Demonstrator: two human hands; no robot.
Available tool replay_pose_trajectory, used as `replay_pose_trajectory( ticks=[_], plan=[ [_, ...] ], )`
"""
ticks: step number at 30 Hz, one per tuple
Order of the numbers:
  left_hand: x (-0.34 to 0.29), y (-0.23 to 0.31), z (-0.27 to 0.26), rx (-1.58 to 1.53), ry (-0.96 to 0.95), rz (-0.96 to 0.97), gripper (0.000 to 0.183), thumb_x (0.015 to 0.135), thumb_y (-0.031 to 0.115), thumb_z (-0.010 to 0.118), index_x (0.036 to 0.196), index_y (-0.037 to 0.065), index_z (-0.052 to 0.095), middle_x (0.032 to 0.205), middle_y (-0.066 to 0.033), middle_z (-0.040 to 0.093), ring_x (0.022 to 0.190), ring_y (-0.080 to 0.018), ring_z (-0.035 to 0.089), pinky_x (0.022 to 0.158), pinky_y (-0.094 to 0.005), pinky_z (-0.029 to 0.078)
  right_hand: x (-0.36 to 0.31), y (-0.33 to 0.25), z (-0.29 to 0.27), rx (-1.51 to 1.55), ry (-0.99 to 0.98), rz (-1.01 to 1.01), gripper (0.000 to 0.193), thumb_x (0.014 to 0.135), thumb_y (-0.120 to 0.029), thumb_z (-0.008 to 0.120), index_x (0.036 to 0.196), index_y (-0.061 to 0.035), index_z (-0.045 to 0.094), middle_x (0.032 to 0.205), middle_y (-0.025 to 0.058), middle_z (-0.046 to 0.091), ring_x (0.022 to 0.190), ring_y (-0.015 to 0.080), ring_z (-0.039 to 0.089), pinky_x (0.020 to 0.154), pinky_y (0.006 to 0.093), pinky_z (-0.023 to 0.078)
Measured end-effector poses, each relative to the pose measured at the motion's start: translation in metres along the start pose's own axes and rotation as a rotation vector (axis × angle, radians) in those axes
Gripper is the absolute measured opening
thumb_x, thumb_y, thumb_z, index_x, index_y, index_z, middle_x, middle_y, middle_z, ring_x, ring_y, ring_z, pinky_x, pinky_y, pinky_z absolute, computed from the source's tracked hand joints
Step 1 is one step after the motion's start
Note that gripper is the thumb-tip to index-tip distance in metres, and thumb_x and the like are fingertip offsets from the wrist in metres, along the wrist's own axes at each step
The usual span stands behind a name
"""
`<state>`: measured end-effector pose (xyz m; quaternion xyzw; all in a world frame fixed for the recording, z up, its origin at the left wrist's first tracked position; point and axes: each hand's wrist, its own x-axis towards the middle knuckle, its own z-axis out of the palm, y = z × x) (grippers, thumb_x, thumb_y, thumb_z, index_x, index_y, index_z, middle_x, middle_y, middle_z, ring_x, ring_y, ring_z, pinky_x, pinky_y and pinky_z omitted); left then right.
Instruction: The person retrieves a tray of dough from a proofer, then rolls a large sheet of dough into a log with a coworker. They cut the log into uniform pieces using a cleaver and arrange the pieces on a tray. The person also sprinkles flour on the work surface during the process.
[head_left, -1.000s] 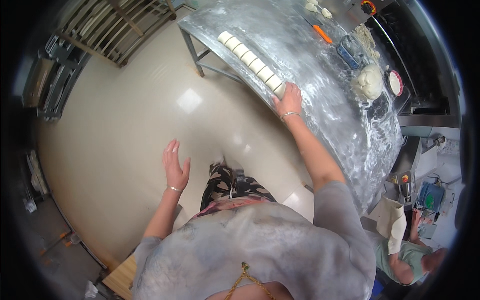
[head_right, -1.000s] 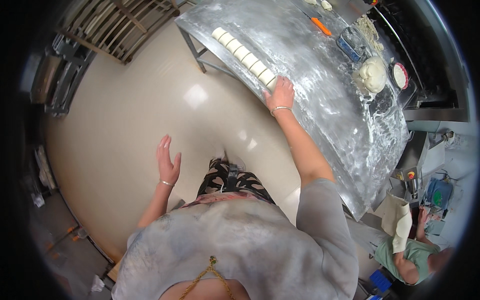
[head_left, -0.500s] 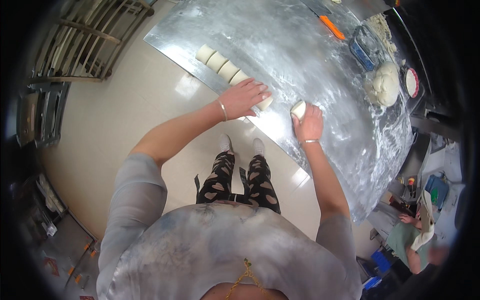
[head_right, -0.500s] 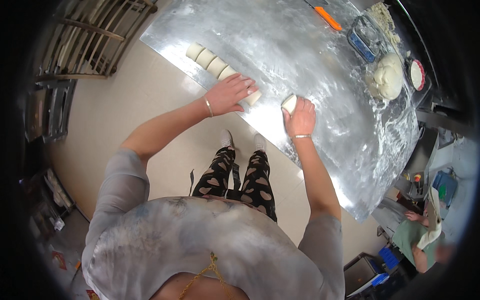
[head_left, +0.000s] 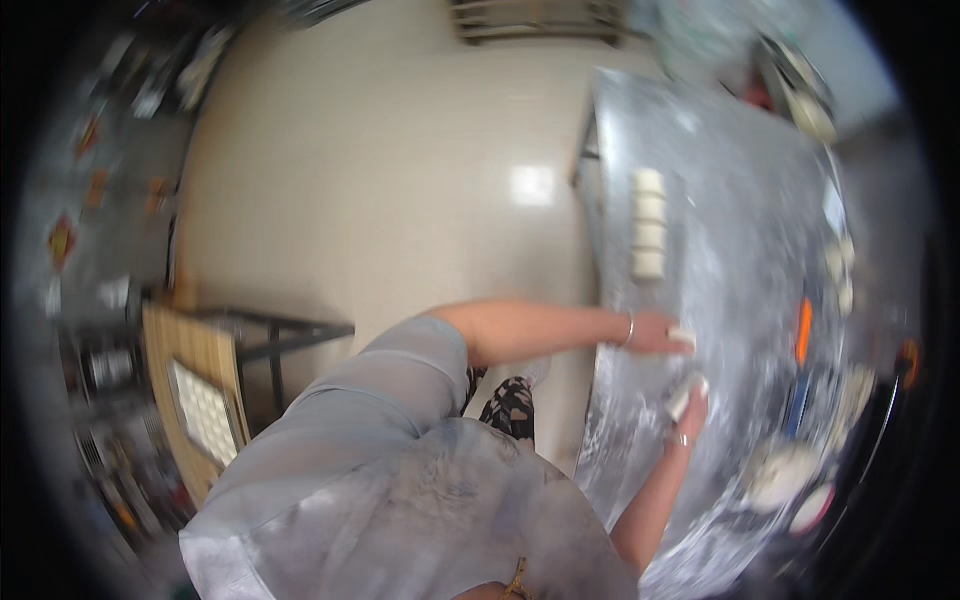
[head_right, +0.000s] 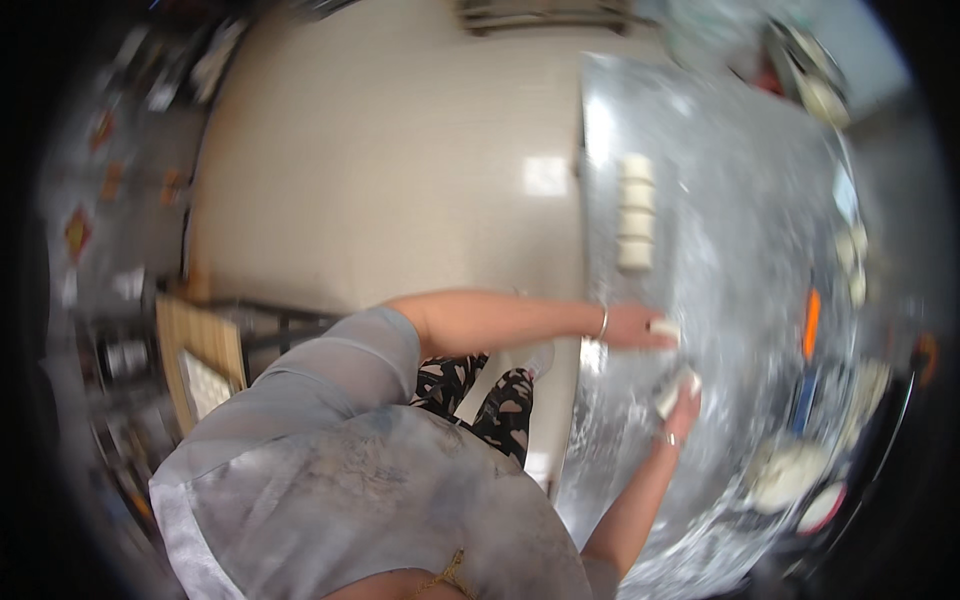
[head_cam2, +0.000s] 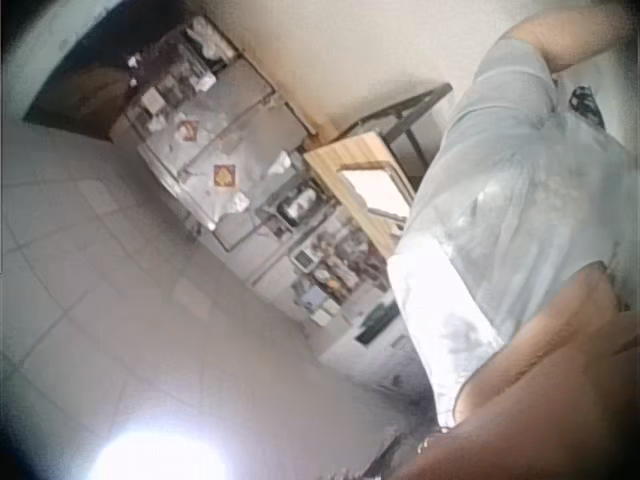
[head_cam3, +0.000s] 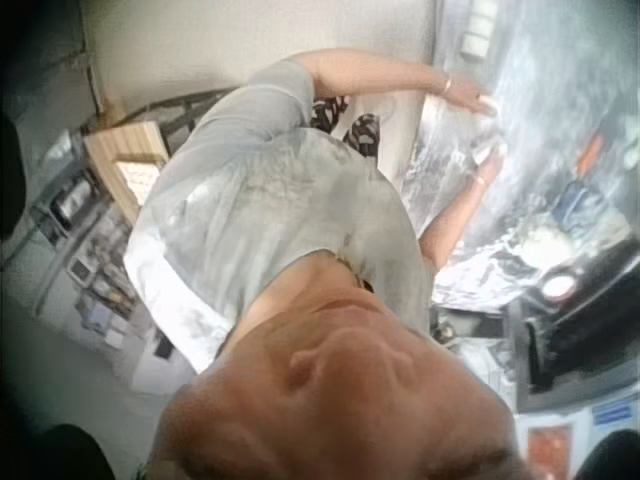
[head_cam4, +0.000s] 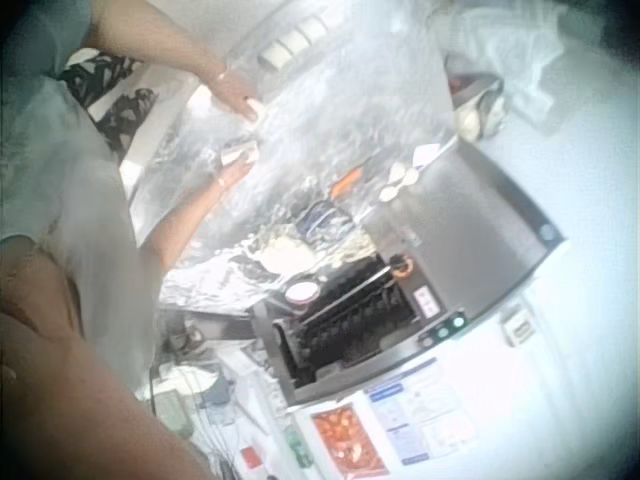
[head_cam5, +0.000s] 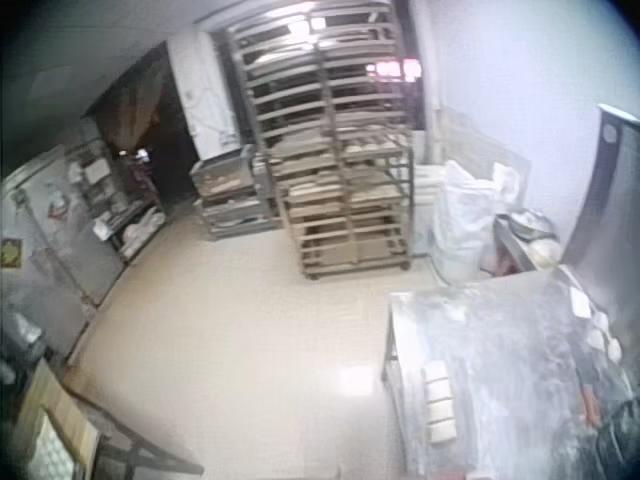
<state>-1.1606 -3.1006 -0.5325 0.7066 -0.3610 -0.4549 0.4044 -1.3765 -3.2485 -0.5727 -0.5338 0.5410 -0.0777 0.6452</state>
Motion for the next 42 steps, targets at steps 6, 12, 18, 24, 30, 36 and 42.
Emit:
replay_pose_trajectory(
  ticks=[6, 12, 18, 24, 30, 36, 42],
  plan=[
    [-0.211, -0.051, -0.010, -1.065, -0.012, -0.128, 0.047, 0.100, 0.046, 0.050, 0.122, 0.005, 0.055, 0.105, -0.0056, 0.069, 0.081, -0.0118, 0.064, 0.071, -0.0285, 0.055, -0.033, 0.002, 0.022, 0.190, -0.520, 0.092, 0.053, 0.095, -0.046, 0.058, 0.127, -0.0043, 0.049, 0.093, 0.0150, 0.064, 0.076, 0.0246, 0.063, 0.066, 0.0373, 0.053],
    [-0.441, -0.119, 0.020, -1.286, 0.516, -0.157, 0.048, 0.100, 0.047, 0.050, 0.127, 0.008, 0.051, 0.109, -0.0053, 0.067, 0.080, -0.0110, 0.063, 0.071, -0.0283, 0.055, -0.128, 0.013, 0.138, -0.186, -0.956, 0.072, 0.056, 0.094, -0.051, 0.055, 0.122, -0.0025, 0.053, 0.082, 0.0129, 0.064, 0.062, 0.0212, 0.061, 0.055, 0.0325, 0.052],
    [-0.669, -0.178, 0.106, -1.422, 0.985, -0.088, 0.048, 0.099, 0.051, 0.048, 0.121, 0.008, 0.054, 0.104, -0.0062, 0.066, 0.079, -0.0119, 0.063, 0.070, -0.0288, 0.056, -0.293, 0.082, 0.282, -0.410, -1.352, 0.143, 0.057, 0.093, -0.050, 0.058, 0.119, 0.0006, 0.054, 0.082, 0.0146, 0.065, 0.062, 0.0214, 0.062, 0.057, 0.0318, 0.052],
    [-0.889, -0.217, 0.202, -1.375, 1.575, -0.180, 0.063, 0.094, 0.034, 0.064, 0.143, 0.006, 0.038, 0.102, -0.0094, 0.068, 0.080, -0.0118, 0.063, 0.072, -0.0266, 0.053, -0.500, 0.190, 0.431, -0.842, -1.602, -0.049, 0.047, 0.090, -0.038, 0.063, 0.119, -0.0020, 0.055, 0.087, 0.0120, 0.065, 0.065, 0.0179, 0.062, 0.057, 0.0292, 0.051],
    [-1.093, -0.238, 0.224, -0.432, 1.952, -0.825, 0.067, 0.082, 0.039, 0.076, 0.132, 0.001, 0.053, 0.101, -0.0087, 0.068, 0.087, -0.0144, 0.063, 0.081, -0.0299, 0.052, -0.701, 0.262, 0.594, -1.101, -1.932, -0.662, 0.038, 0.086, -0.018, 0.071, 0.118, -0.0006, 0.059, 0.088, 0.0062, 0.066, 0.065, 0.0105, 0.060, 0.057, 0.0251, 0.050],
    [-1.226, -0.286, 0.199, -0.069, 2.025, -1.029, 0.059, 0.078, 0.038, 0.076, 0.124, 0.005, 0.057, 0.113, -0.0140, 0.065, 0.099, -0.0295, 0.064, 0.088, -0.0354, 0.051, -0.871, 0.351, 0.720, -1.110, -2.084, -1.374, 0.053, 0.080, -0.029, 0.076, 0.123, -0.0031, 0.058, 0.107, 0.0154, 0.068, 0.098, 0.0289, 0.066, 0.085, 0.0358, 0.052],
    [-1.314, -0.369, 0.162, 0.058, 1.801, -1.289, 0.056, 0.080, 0.039, 0.073, 0.125, 0.010, 0.056, 0.116, -0.0124, 0.060, 0.104, -0.0328, 0.060, 0.090, -0.0403, 0.050, -0.988, 0.460, 0.820, -1.162, -2.185, -1.887, 0.057, 0.079, -0.035, 0.075, 0.125, -0.0061, 0.057, 0.118, 0.0159, 0.064, 0.103, 0.0357, 0.062, 0.089, 0.0415, 0.051]
  ],
)
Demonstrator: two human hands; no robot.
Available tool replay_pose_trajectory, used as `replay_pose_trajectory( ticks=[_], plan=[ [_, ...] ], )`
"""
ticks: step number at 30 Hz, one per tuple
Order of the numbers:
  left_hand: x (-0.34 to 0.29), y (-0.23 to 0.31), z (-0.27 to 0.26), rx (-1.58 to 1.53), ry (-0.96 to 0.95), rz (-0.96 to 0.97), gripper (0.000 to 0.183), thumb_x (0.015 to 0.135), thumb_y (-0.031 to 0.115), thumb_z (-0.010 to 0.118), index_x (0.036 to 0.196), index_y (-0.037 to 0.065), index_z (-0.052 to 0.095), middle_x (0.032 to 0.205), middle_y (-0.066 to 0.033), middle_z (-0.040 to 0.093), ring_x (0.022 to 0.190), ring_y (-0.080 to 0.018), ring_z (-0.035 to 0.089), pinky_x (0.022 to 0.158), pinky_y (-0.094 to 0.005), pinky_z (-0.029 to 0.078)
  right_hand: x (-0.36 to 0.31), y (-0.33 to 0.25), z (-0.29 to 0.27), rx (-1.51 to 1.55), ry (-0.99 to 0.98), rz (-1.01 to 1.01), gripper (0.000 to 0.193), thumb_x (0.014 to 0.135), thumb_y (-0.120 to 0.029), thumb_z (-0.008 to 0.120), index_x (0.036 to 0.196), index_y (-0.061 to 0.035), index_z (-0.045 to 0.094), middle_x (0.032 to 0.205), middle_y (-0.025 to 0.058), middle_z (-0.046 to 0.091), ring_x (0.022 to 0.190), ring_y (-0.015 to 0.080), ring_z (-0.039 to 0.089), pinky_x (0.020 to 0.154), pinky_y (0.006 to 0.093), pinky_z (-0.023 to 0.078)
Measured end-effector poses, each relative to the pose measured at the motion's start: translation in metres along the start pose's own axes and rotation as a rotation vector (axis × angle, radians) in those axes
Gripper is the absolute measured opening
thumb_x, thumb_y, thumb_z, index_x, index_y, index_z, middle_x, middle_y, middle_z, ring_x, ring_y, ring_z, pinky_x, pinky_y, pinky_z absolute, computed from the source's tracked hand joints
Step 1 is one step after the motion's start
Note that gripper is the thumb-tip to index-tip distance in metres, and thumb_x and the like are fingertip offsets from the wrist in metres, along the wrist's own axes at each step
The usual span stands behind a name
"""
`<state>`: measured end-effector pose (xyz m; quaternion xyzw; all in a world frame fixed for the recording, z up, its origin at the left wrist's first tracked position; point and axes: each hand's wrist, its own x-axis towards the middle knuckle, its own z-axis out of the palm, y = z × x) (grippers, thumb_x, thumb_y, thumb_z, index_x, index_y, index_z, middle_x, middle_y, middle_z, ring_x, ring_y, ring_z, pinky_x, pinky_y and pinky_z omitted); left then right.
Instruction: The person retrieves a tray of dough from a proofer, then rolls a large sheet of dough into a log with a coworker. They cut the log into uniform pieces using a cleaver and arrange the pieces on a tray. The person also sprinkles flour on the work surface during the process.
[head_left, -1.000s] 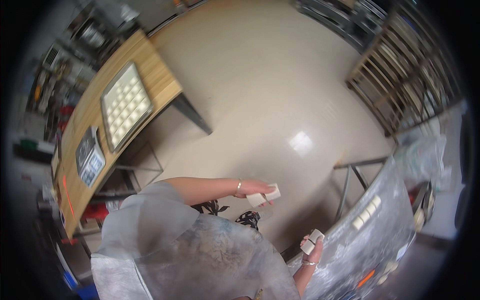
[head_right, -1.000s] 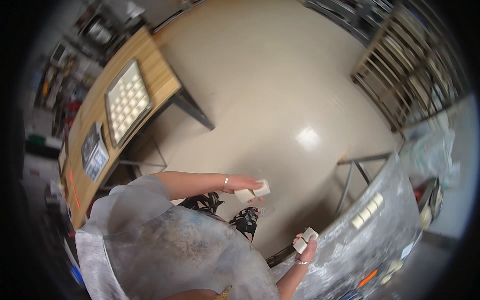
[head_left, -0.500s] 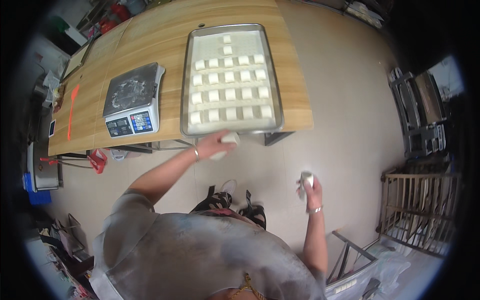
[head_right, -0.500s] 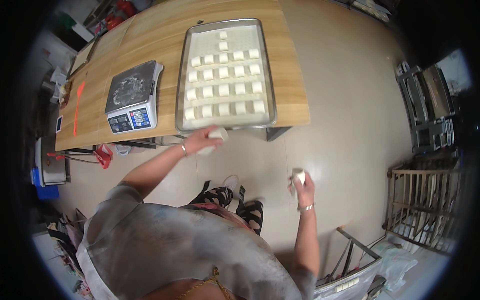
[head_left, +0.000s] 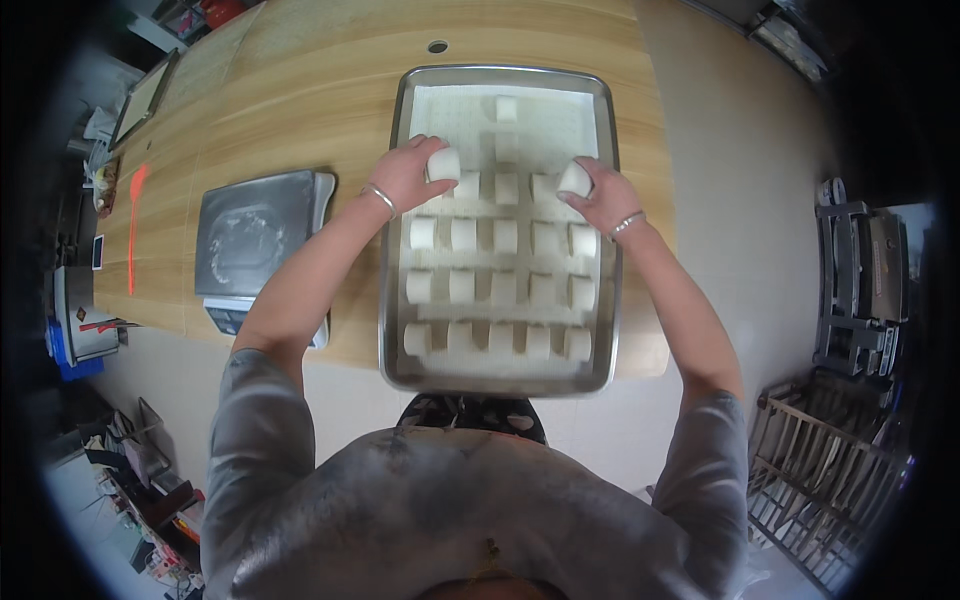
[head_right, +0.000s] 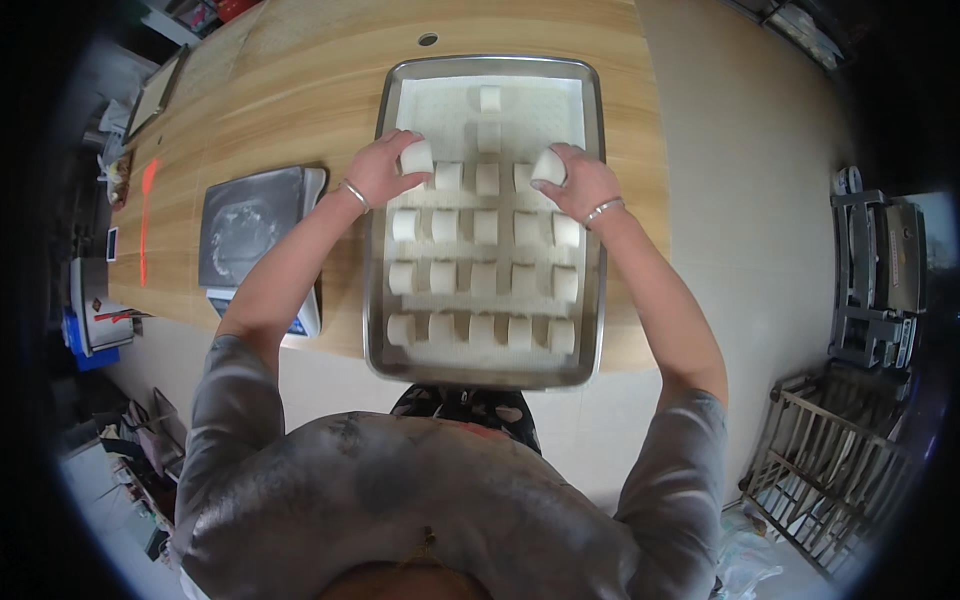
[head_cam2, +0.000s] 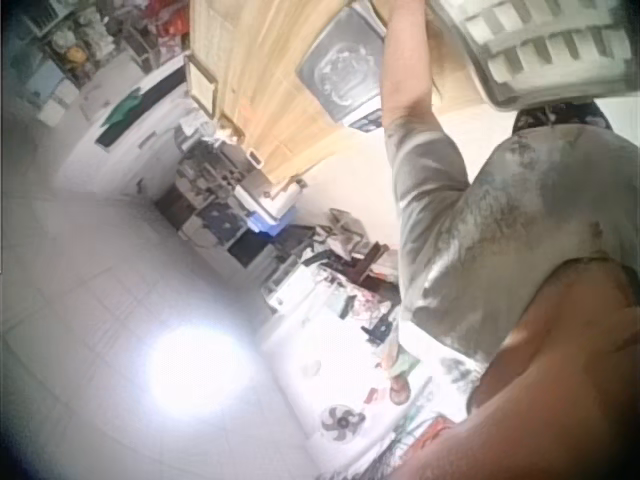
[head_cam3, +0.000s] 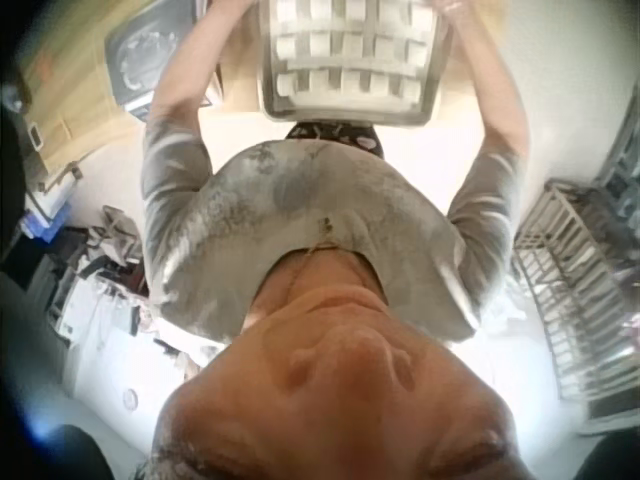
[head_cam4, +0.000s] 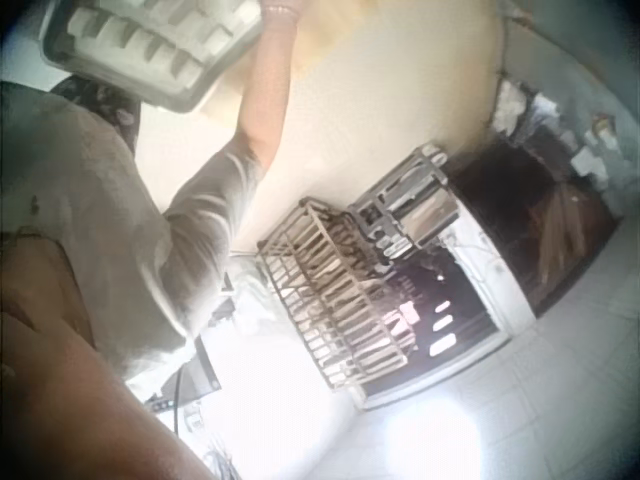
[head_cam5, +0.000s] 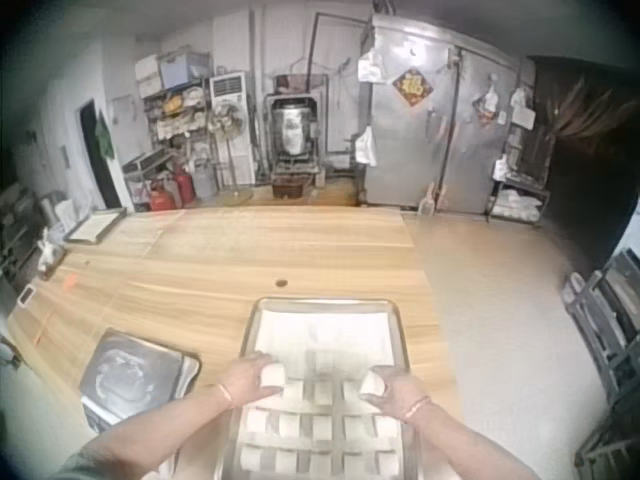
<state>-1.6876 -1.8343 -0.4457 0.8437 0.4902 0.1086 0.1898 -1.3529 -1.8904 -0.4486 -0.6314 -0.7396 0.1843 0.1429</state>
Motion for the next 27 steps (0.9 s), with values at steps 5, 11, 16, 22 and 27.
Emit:
replay_pose_trajectory(
  ticks=[5, 11, 16, 22, 27],
  plan=[
    [0.066, -0.035, 0.040, 0.008, -0.043, -0.032, 0.052, 0.080, 0.034, 0.074, 0.124, 0.012, 0.056, 0.114, -0.0098, 0.058, 0.105, -0.0316, 0.058, 0.088, -0.0403, 0.048, 0.091, 0.032, 0.032, -0.207, -0.130, -0.134, 0.057, 0.079, -0.035, 0.075, 0.127, -0.0102, 0.056, 0.117, 0.0136, 0.060, 0.109, 0.0315, 0.058, 0.093, 0.0397, 0.048],
    [0.089, -0.053, 0.072, 0.163, -0.065, 0.025, 0.052, 0.078, 0.028, 0.075, 0.125, 0.014, 0.057, 0.120, -0.0075, 0.053, 0.117, -0.0285, 0.049, 0.099, -0.0407, 0.040, 0.114, 0.045, 0.052, -0.336, -0.189, -0.163, 0.055, 0.076, -0.030, 0.078, 0.124, -0.0130, 0.057, 0.121, 0.0111, 0.056, 0.118, 0.0299, 0.050, 0.099, 0.0407, 0.042],
    [0.094, -0.047, 0.075, 0.083, -0.138, 0.057, 0.053, 0.075, 0.024, 0.078, 0.123, 0.014, 0.058, 0.119, -0.0073, 0.052, 0.118, -0.0279, 0.048, 0.099, -0.0404, 0.040, 0.115, 0.040, 0.054, -0.226, -0.207, -0.197, 0.052, 0.073, -0.025, 0.079, 0.120, -0.0126, 0.059, 0.117, 0.0115, 0.056, 0.114, 0.0301, 0.051, 0.098, 0.0405, 0.043],
    [0.097, -0.043, 0.081, 0.085, -0.116, 0.052, 0.051, 0.072, 0.025, 0.078, 0.118, 0.016, 0.059, 0.114, -0.0062, 0.051, 0.114, -0.0258, 0.049, 0.095, -0.0409, 0.041, 0.116, 0.039, 0.057, -0.229, -0.194, -0.173, 0.051, 0.070, -0.020, 0.079, 0.117, -0.0107, 0.060, 0.111, 0.0123, 0.056, 0.108, 0.0310, 0.053, 0.094, 0.0388, 0.046],
    [0.098, -0.046, 0.085, 0.076, -0.111, 0.052, 0.052, 0.072, 0.027, 0.079, 0.118, 0.016, 0.059, 0.115, -0.0060, 0.051, 0.114, -0.0259, 0.050, 0.095, -0.0407, 0.042, 0.115, 0.040, 0.058, -0.237, -0.180, -0.192, 0.051, 0.070, -0.020, 0.079, 0.117, -0.0106, 0.060, 0.111, 0.0120, 0.056, 0.108, 0.0310, 0.052, 0.094, 0.0387, 0.046]
  ],
)
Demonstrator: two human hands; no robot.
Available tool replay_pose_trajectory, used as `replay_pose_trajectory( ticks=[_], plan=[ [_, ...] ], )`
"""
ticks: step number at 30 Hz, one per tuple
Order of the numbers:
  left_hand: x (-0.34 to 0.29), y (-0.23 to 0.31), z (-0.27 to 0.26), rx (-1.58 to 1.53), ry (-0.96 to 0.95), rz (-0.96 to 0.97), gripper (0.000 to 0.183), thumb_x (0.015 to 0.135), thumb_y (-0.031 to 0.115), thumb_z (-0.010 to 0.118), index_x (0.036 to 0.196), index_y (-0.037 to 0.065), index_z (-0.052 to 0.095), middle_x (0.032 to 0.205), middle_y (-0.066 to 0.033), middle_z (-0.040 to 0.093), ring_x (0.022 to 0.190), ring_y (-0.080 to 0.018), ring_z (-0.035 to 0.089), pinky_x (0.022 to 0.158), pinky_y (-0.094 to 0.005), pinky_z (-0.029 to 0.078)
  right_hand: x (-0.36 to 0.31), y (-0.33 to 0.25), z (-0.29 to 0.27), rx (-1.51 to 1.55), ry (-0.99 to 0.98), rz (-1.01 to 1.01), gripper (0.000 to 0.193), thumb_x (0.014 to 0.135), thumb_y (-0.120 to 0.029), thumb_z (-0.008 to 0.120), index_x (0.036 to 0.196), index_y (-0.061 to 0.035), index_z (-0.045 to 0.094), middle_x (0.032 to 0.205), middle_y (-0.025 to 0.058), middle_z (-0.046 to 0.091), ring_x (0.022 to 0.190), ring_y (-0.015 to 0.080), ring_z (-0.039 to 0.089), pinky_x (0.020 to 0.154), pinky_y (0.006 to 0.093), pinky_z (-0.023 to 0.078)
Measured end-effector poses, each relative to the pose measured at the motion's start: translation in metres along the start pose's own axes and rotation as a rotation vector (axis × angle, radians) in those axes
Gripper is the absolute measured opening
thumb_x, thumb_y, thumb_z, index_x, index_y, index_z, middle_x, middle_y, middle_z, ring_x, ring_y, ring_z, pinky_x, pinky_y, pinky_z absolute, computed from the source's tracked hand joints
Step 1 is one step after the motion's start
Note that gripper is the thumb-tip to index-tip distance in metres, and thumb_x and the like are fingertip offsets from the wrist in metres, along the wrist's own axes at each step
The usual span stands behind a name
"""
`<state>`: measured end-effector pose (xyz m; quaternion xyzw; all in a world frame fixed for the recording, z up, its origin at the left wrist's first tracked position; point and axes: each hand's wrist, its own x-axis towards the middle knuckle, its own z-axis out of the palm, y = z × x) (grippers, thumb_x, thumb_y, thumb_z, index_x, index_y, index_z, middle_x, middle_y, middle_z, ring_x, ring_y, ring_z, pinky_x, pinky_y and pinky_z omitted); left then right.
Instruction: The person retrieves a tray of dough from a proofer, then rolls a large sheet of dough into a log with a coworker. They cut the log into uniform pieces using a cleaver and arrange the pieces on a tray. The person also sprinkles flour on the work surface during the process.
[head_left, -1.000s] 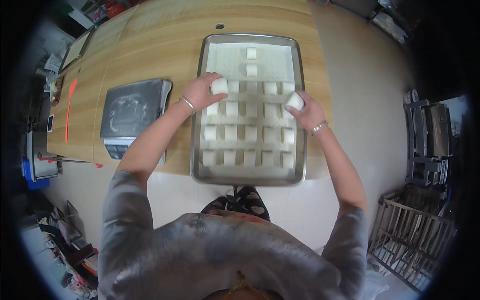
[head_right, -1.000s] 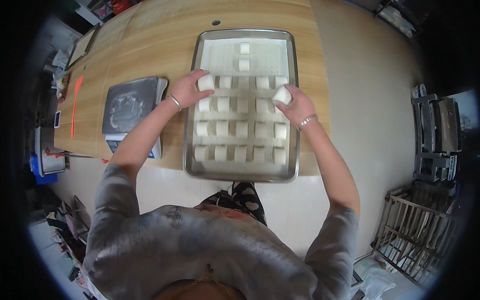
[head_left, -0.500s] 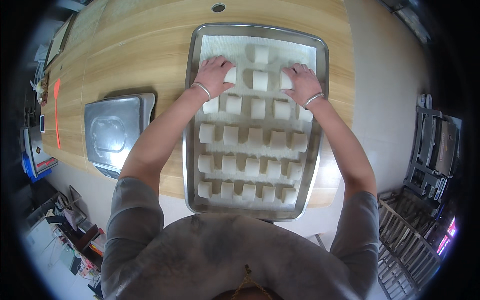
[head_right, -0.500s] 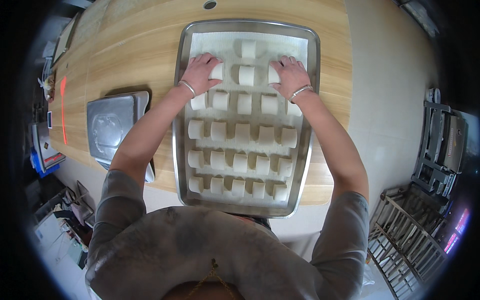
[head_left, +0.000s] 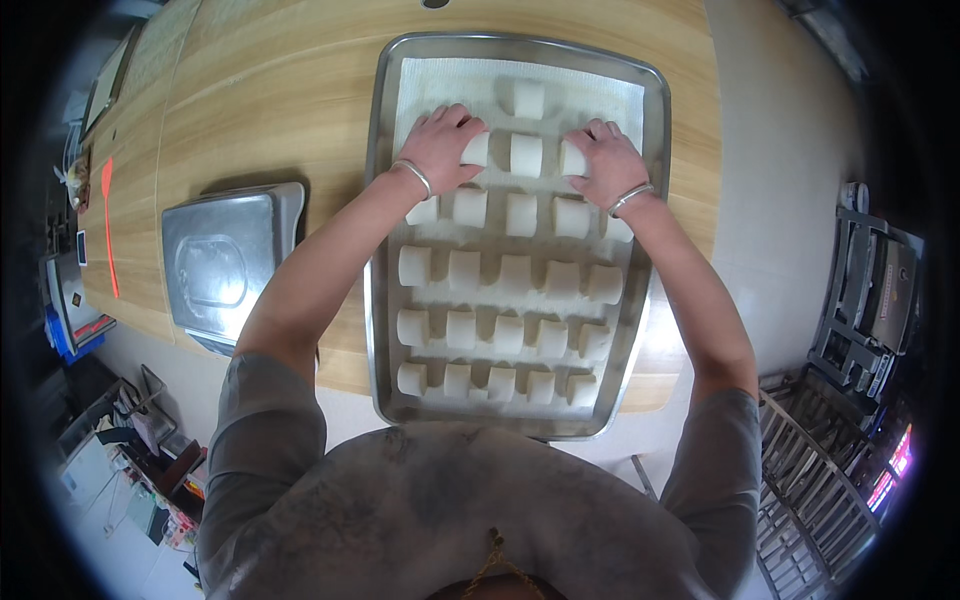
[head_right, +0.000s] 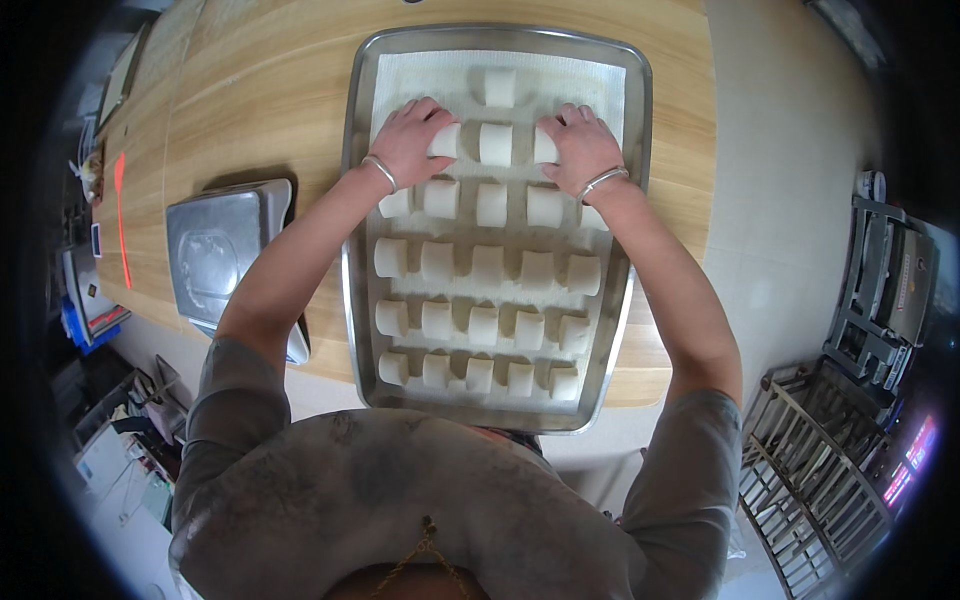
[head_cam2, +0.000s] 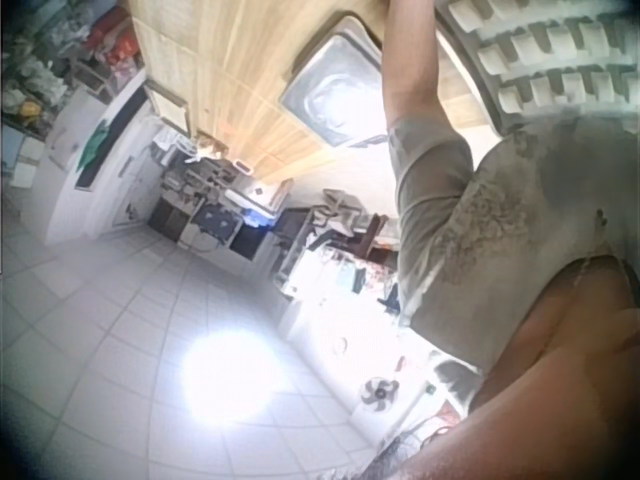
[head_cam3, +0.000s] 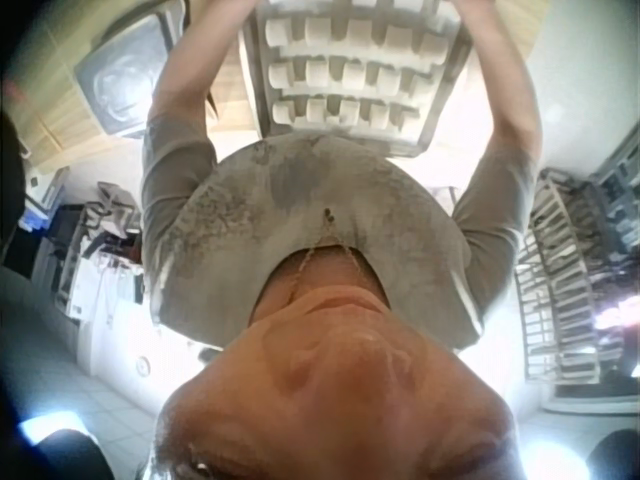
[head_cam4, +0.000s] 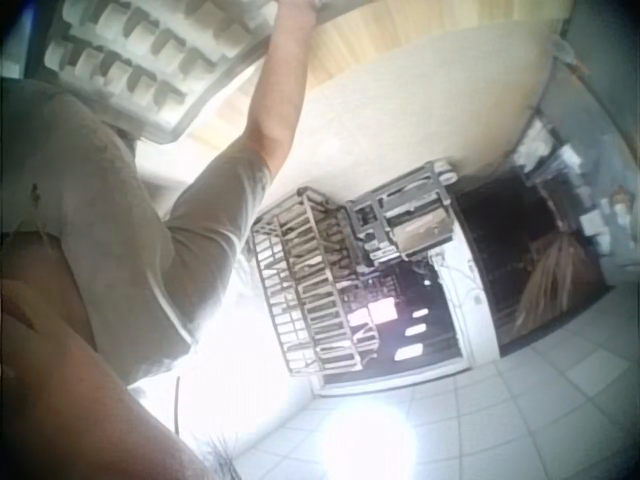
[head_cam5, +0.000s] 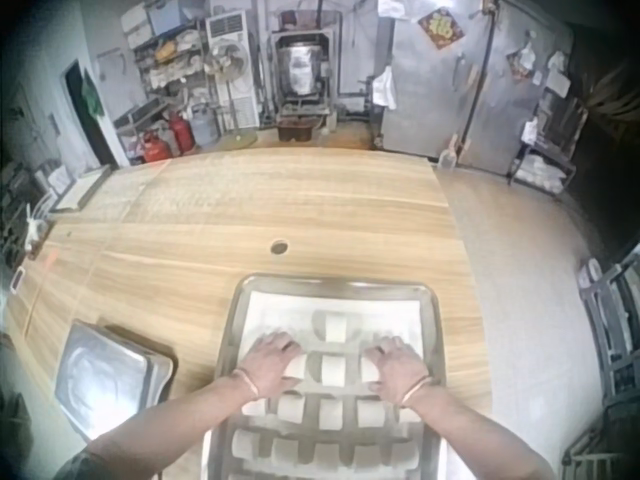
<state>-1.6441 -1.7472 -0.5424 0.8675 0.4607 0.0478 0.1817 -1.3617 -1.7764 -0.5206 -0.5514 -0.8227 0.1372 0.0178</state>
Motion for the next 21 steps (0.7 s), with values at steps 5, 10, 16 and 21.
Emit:
replay_pose_trajectory(
  ticks=[5, 10, 16, 21],
  plan=[
    [0.001, 0.001, -0.001, 0.005, -0.033, -0.012, 0.054, 0.072, 0.027, 0.079, 0.120, 0.017, 0.058, 0.116, -0.0062, 0.051, 0.115, -0.0260, 0.049, 0.097, -0.0402, 0.041, 0.000, -0.004, -0.005, 0.015, -0.028, 0.026, 0.055, 0.070, -0.021, 0.080, 0.120, -0.0109, 0.059, 0.115, 0.0111, 0.055, 0.113, 0.0311, 0.051, 0.097, 0.0400, 0.044],
    [-0.005, -0.002, -0.011, -0.031, -0.016, 0.011, 0.059, 0.072, 0.027, 0.079, 0.125, 0.013, 0.056, 0.122, -0.0081, 0.050, 0.121, -0.0282, 0.046, 0.101, -0.0400, 0.039, -0.017, 0.002, -0.017, -0.024, 0.022, 0.075, 0.066, 0.070, -0.021, 0.081, 0.129, -0.0103, 0.053, 0.123, 0.0103, 0.054, 0.118, 0.0315, 0.049, 0.101, 0.0424, 0.041],
    [-0.024, -0.023, -0.030, 0.034, -0.073, -0.079, 0.059, 0.073, 0.025, 0.079, 0.124, 0.008, 0.055, 0.122, -0.0118, 0.052, 0.121, -0.0317, 0.048, 0.104, -0.0418, 0.039, -0.033, 0.024, -0.021, -0.091, -0.085, 0.097, 0.068, 0.069, -0.015, 0.081, 0.130, -0.0082, 0.051, 0.127, 0.0127, 0.053, 0.119, 0.0321, 0.051, 0.101, 0.0399, 0.043],
    [-0.026, -0.034, -0.035, 0.011, -0.081, -0.095, 0.055, 0.075, 0.014, 0.076, 0.125, 0.009, 0.053, 0.123, -0.0125, 0.052, 0.116, -0.0344, 0.051, 0.102, -0.0405, 0.042, -0.032, 0.028, -0.015, -0.080, -0.044, 0.142, 0.059, 0.071, -0.012, 0.078, 0.124, -0.0053, 0.052, 0.124, 0.0155, 0.054, 0.117, 0.0341, 0.053, 0.100, 0.0394, 0.046]
  ],
)
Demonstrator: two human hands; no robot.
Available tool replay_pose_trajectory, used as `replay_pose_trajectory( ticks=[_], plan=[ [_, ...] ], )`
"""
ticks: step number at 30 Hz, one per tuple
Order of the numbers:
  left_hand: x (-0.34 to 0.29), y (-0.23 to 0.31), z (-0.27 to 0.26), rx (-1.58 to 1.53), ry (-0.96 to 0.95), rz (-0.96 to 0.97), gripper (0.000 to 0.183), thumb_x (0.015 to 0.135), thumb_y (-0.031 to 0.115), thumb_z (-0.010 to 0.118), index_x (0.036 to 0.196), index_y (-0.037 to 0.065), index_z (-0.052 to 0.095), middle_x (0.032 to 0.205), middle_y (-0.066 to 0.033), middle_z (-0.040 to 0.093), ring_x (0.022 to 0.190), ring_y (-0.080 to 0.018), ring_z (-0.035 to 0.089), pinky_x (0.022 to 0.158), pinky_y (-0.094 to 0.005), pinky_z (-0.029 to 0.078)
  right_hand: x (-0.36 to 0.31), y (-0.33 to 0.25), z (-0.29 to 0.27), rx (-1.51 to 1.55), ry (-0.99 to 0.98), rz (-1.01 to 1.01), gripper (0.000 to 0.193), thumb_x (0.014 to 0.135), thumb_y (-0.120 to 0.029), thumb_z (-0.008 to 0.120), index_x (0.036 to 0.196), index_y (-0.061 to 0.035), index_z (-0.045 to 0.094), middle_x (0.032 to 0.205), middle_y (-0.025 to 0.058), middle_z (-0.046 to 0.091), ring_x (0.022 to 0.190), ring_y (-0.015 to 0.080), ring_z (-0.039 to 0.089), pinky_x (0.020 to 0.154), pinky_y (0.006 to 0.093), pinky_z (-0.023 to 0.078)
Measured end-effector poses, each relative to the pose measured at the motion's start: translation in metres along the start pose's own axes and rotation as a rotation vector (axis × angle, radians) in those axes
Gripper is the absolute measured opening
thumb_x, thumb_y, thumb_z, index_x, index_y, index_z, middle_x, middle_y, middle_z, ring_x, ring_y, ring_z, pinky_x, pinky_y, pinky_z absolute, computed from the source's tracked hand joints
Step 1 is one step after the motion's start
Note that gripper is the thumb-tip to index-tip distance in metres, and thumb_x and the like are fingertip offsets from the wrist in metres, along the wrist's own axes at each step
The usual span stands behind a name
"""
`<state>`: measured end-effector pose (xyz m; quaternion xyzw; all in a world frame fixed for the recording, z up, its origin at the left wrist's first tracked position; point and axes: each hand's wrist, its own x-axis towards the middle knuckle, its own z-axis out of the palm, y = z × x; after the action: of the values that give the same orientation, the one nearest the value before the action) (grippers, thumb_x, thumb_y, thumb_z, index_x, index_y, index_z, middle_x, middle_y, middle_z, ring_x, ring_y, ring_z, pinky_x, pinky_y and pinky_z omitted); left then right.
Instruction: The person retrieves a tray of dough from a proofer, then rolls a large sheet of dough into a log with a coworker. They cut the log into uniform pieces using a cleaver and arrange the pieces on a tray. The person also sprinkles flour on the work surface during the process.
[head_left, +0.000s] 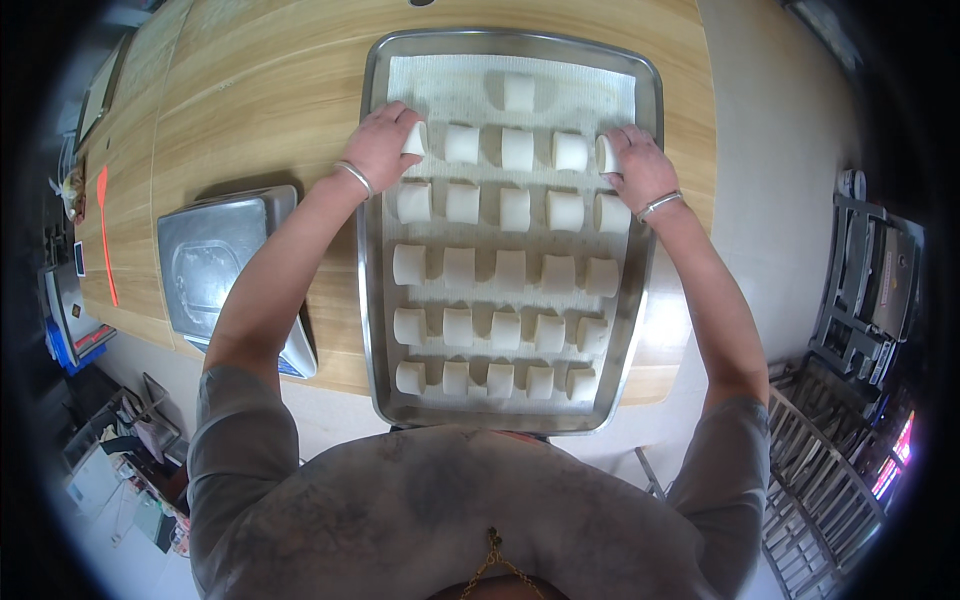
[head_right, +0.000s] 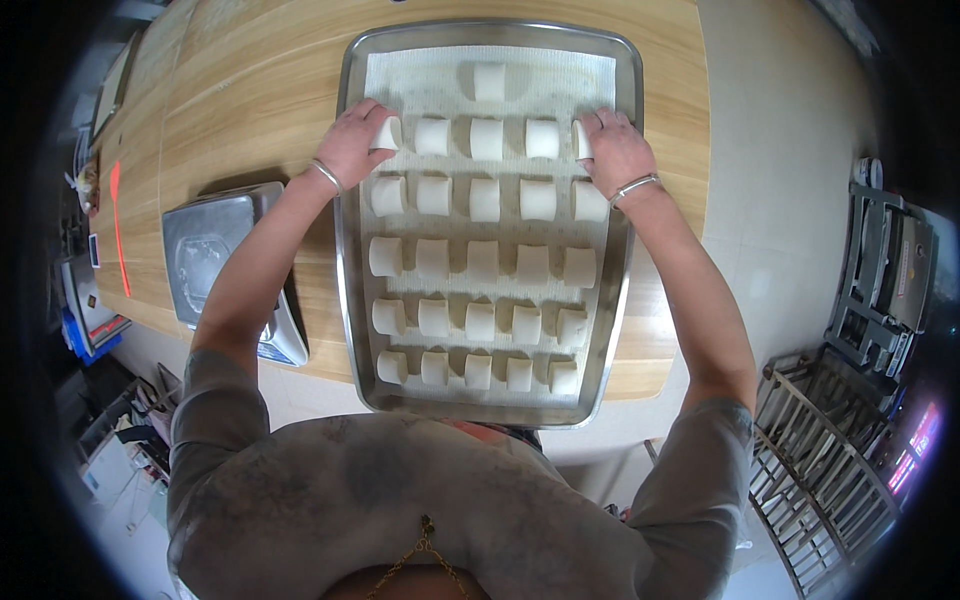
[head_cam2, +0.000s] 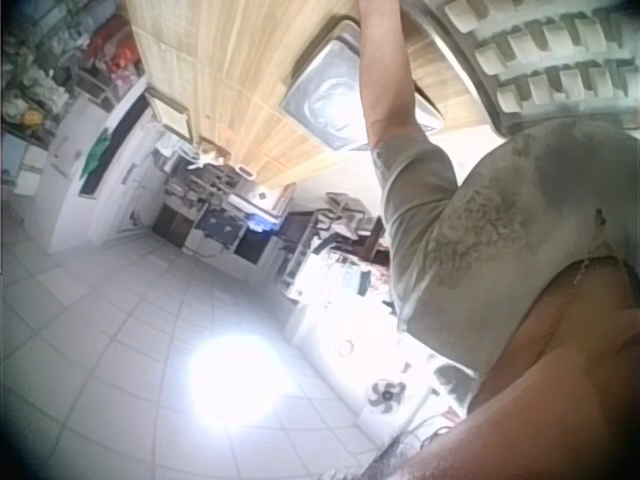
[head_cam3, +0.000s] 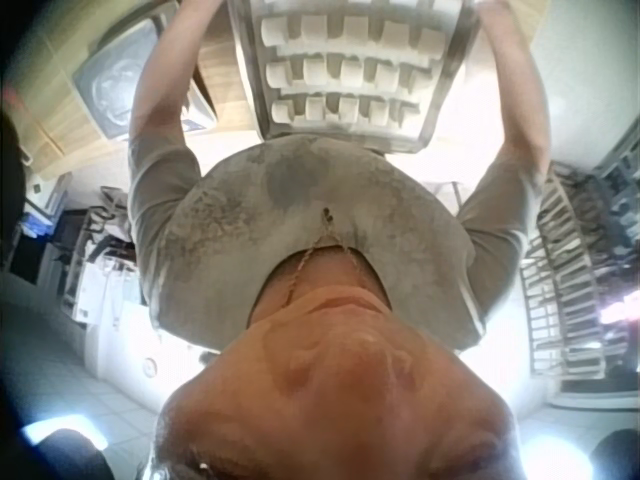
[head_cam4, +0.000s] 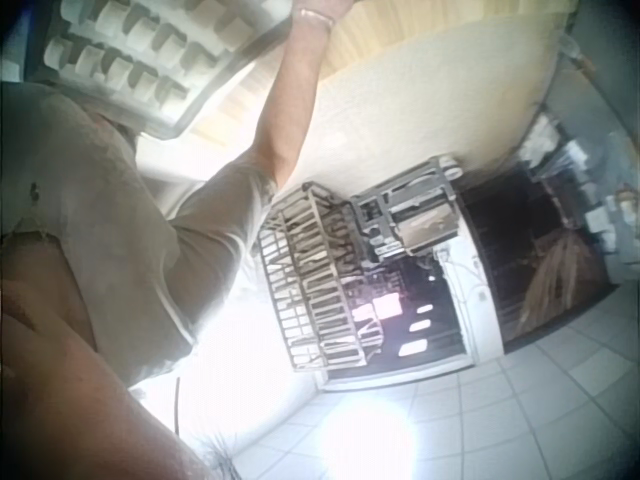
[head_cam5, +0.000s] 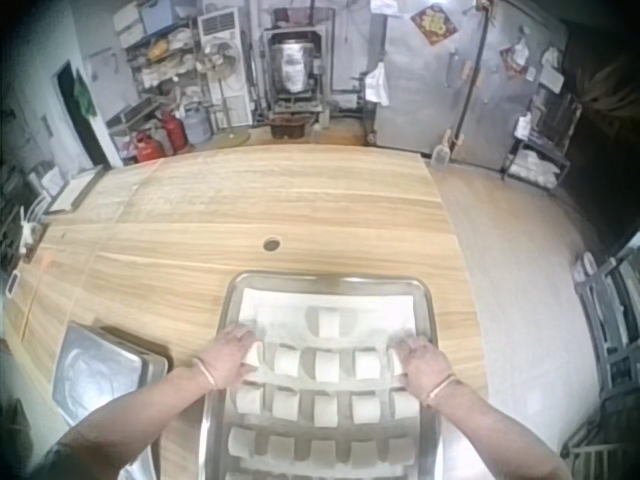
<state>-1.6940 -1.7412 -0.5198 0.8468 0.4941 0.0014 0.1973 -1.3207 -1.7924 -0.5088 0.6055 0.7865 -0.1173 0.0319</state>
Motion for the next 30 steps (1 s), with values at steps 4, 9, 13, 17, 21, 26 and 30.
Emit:
replay_pose_trajectory(
  ticks=[4, 9, 13, 17, 21, 26, 30],
  plan=[
    [-0.002, 0.001, 0.002, 0.038, 0.044, 0.065, 0.047, 0.077, 0.013, 0.075, 0.120, 0.006, 0.056, 0.118, -0.0129, 0.055, 0.115, -0.0325, 0.053, 0.100, -0.0403, 0.044, -0.001, -0.002, 0.000, -0.022, 0.013, 0.037, 0.055, 0.073, -0.012, 0.077, 0.122, -0.0031, 0.052, 0.124, 0.0168, 0.054, 0.116, 0.0348, 0.053, 0.099, 0.0405, 0.047],
    [-0.004, 0.000, 0.004, 0.014, 0.059, 0.097, 0.047, 0.077, 0.012, 0.074, 0.119, 0.006, 0.056, 0.118, -0.0129, 0.054, 0.114, -0.0327, 0.053, 0.100, -0.0400, 0.044, 0.001, -0.004, 0.000, -0.070, -0.044, 0.063, 0.053, 0.074, -0.012, 0.077, 0.120, -0.0025, 0.053, 0.124, 0.0169, 0.054, 0.118, 0.0348, 0.052, 0.099, 0.0405, 0.046],
    [-0.005, 0.000, 0.005, 0.032, 0.047, 0.098, 0.051, 0.077, 0.012, 0.074, 0.124, 0.006, 0.054, 0.121, -0.0129, 0.053, 0.115, -0.0329, 0.052, 0.101, -0.0402, 0.043, 0.003, -0.005, -0.002, -0.092, -0.074, 0.043, 0.053, 0.076, -0.015, 0.077, 0.122, -0.0022, 0.053, 0.128, 0.0172, 0.053, 0.118, 0.0338, 0.052, 0.101, 0.0408, 0.045],
    [-0.015, 0.003, 0.005, 0.073, 0.138, 0.133, 0.062, 0.082, 0.017, 0.070, 0.137, 0.006, 0.044, 0.139, -0.0146, 0.045, 0.131, -0.0331, 0.042, 0.112, -0.0424, 0.033, -0.011, -0.008, -0.006, -0.049, 0.001, 0.031, 0.067, 0.081, -0.024, 0.074, 0.136, -0.0009, 0.044, 0.140, 0.0184, 0.045, 0.131, 0.0331, 0.043, 0.111, 0.0419, 0.035],
    [-0.043, 0.009, 0.010, 0.141, 0.185, 0.145, 0.066, 0.092, 0.034, 0.059, 0.145, 0.002, 0.036, 0.153, -0.0152, 0.033, 0.144, -0.0296, 0.028, 0.121, -0.0457, 0.016, -0.043, -0.018, -0.002, -0.037, 0.068, 0.026, 0.080, 0.085, -0.034, 0.068, 0.146, 0.0030, 0.030, 0.153, 0.0198, 0.031, 0.142, 0.0323, 0.029, 0.118, 0.0417, 0.022],
    [-0.056, 0.016, 0.019, 0.224, 0.103, 0.087, 0.070, 0.095, 0.041, 0.051, 0.148, 0.001, 0.029, 0.157, -0.0155, 0.027, 0.146, -0.0271, 0.024, 0.122, -0.0449, 0.009, -0.057, -0.027, 0.006, -0.077, -0.014, 0.054, 0.084, 0.089, -0.043, 0.061, 0.149, 0.0039, 0.025, 0.159, 0.0183, 0.021, 0.147, 0.0292, 0.019, 0.122, 0.0410, 0.012],
    [-0.053, 0.018, 0.021, 0.247, 0.101, 0.052, 0.071, 0.096, 0.040, 0.050, 0.149, 0.001, 0.028, 0.157, -0.0154, 0.026, 0.146, -0.0266, 0.023, 0.122, -0.0447, 0.009, -0.066, -0.031, 0.000, 0.061, 0.143, 0.067, 0.078, 0.089, -0.035, 0.063, 0.148, 0.0011, 0.028, 0.157, 0.0182, 0.026, 0.146, 0.0315, 0.023, 0.120, 0.0441, 0.015]
  ],
)
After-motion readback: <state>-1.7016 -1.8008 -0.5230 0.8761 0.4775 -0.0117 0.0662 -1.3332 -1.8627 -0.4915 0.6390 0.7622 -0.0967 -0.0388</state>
